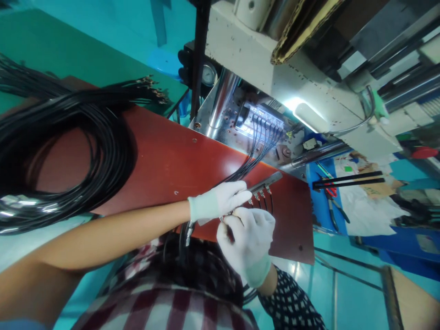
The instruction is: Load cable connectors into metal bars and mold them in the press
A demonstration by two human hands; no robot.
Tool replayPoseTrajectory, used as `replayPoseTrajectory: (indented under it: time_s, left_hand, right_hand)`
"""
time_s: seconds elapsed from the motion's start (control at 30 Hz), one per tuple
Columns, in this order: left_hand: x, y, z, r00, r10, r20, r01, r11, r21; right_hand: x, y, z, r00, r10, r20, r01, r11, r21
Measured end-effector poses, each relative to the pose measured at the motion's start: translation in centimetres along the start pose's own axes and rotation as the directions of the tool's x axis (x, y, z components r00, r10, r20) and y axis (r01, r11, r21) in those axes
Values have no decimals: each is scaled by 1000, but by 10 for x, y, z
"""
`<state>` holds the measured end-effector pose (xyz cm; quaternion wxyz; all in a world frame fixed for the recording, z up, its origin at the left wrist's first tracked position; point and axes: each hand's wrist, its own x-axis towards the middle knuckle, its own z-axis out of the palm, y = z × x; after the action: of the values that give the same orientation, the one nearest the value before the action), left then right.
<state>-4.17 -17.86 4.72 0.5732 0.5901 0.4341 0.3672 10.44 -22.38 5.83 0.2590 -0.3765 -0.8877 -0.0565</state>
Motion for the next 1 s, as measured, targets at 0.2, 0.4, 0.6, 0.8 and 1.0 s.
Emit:
replayPoseTrajectory:
  time_s: [0.2,0.4,0.6,0.8,1.0]
  left_hand:
    - [-2,-1,1,998,-55,6,55,998,23]
    - [0,-4,2,999,-46,3,45,990,135]
    - [-1,-7,1,999,-25,21,20,982,188]
    - [-1,-5,1,998,-15,67,-1,973,232]
    - [6,-5,11,996,-87,7,78,918,390]
  right_hand:
    - [6,47,-31,986,149,-72,-149,989,7]
    - [14,89,-36,947,315,-60,-319,946,-57]
    - [23,83,-18,947,294,-132,-302,952,-45]
    - [19,84,-14,943,295,-156,-308,949,-70]
    - [18,138,-22,974,213,81,-220,970,99]
